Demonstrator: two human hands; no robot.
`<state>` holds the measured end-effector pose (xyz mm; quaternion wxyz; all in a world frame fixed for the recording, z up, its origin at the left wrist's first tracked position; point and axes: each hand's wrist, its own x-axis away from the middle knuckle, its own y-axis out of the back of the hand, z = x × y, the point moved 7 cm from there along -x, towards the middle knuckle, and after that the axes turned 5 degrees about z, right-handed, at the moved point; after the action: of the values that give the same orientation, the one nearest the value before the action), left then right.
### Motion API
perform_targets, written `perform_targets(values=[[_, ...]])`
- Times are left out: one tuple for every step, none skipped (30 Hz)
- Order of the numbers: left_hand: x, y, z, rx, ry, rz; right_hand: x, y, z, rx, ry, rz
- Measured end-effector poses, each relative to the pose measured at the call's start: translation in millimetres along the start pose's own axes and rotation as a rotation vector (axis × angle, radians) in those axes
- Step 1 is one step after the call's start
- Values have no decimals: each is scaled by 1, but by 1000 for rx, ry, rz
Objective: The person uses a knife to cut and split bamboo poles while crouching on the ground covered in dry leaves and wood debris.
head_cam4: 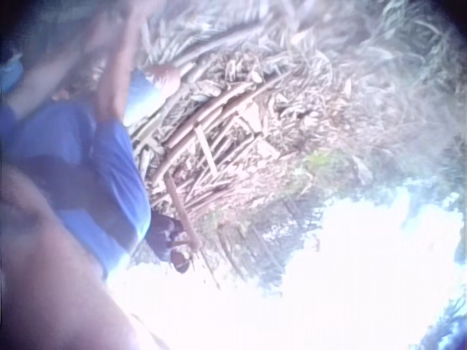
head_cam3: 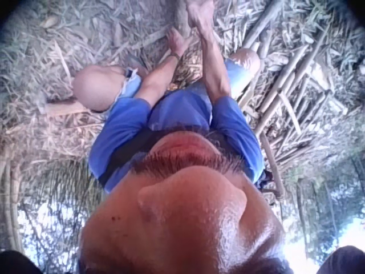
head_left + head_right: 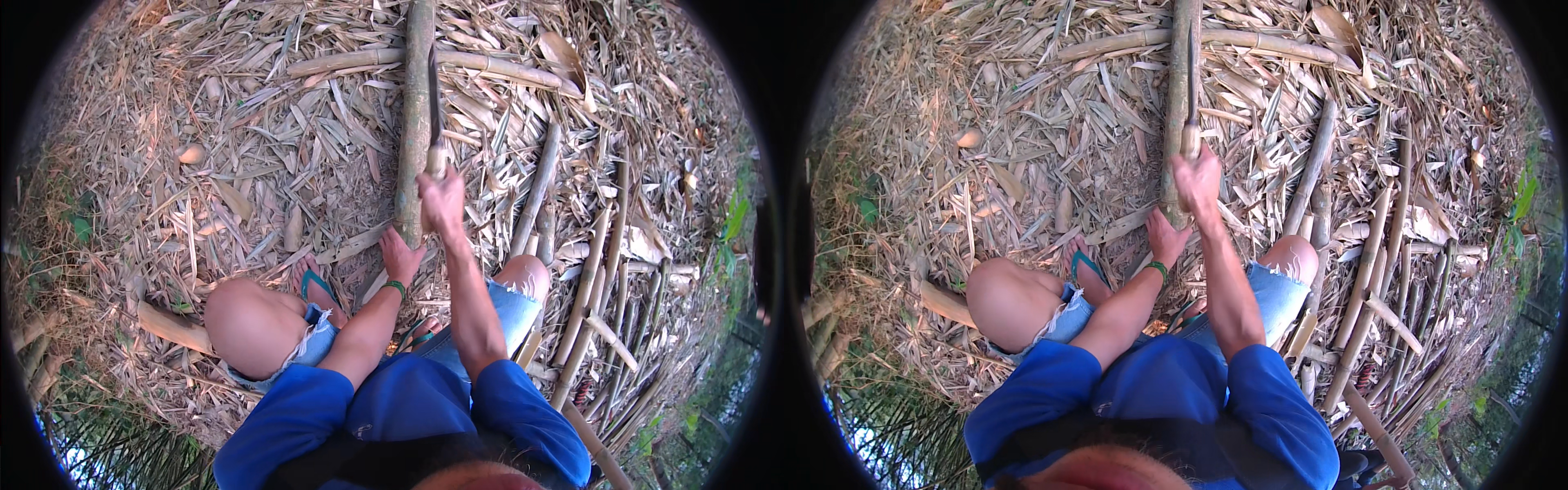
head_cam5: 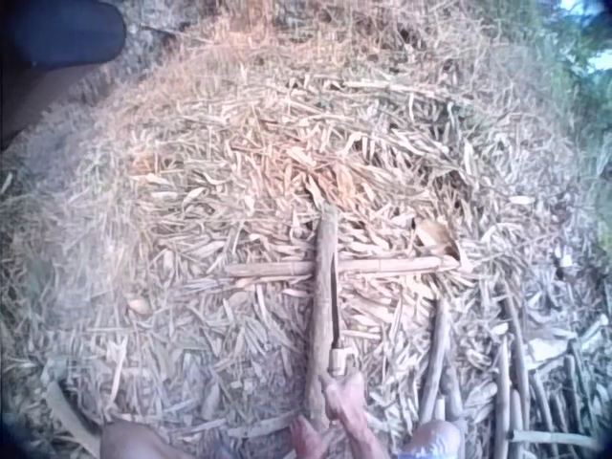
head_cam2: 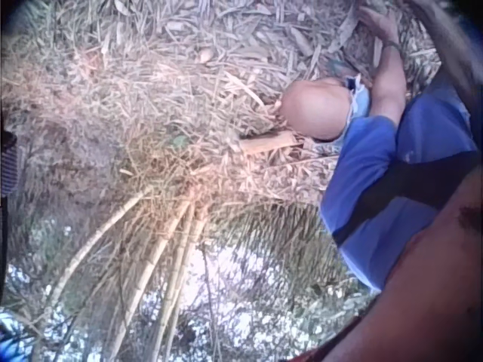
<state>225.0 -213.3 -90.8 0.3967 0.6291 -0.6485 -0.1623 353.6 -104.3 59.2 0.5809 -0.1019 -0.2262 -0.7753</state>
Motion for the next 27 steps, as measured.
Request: perform_targets(values=[[3, 1, 6, -6, -6, -31, 1, 7, 55, 76, 99, 25], [6, 0, 5, -9, -24, -47, 10, 25, 115, 99, 326, -76], [3, -1, 3, -11, -48, -71, 10, 41, 160, 62, 598, -145], [2, -4, 10, -2, -19, -35, 35, 49, 216, -131, 717, -166], [7, -6, 13, -1, -16, -19, 50, 59, 253, -284, 852, -219], [3, -5, 12, 5, -16, -23, 62, 64, 272, -214, 928, -195], [2, -4, 10, 11, -18, -24, 69, 67, 260, -155, 984, -252], [-3, -6, 2, 1, -31, -31, 53, 62, 213, -65, 941, -347], [-1, -7, -1, -15, -35, -36, 25, 46, 146, 37, 790, -404], [5, -5, -2, -35, -42, -34, -4, 24, 66, 119, 571, -400], [6, -3, -7, -40, -51, -27, -22, 10, -14, 143, 328, -344], [6, -6, -25, -27, -75, -25, -40, 5, -103, -38, -111, -84], [13, -3, -3, -45, -23, -42, -36, -6, -99, -18, -264, 67], [8, -15, 21, -121, -31, -110, -32, -15, -77, -47, -208, 109], [-10, -17, 10, -63, -22, -111, -33, -8, -71, -72, -170, 129], [-2, -16, 10, -36, -13, -53, -44, 6, -75, -16, -170, 145], [8, -16, 7, -9, -2, 5, -46, 18, -89, -133, -254, 137], [8, -9, 7, -38, -41, -49, -50, 17, -66, -88, -216, 161], [6, -6, 11, -10, -33, -42, -41, 17, -48, -39, -208, 182], [7, -4, 14, 19, -30, -24, -37, 17, -40, -49, -218, 204], [6, -4, 18, 51, -28, -14, -38, 15, -32, -57, -221, 228], [1, -2, 19, 25, -72, -25, -37, 12, -26, -65, -225, 253], [3, -2, 23, 29, -66, -17, -21, 6, -27, -1, -206, 181], [-1, -4, 13, 42, -91, -3, -22, 1, -47, 39, -118, 103], [3, -7, 5, 51, -109, 21, -24, -2, -72, 80, -44, 22], [8, -7, 9, 74, -80, 31, -22, -8, -66, 164, 8, -75], [5, -3, 14, 91, -58, 30, -22, -16, -57, 142, -4, -51]])
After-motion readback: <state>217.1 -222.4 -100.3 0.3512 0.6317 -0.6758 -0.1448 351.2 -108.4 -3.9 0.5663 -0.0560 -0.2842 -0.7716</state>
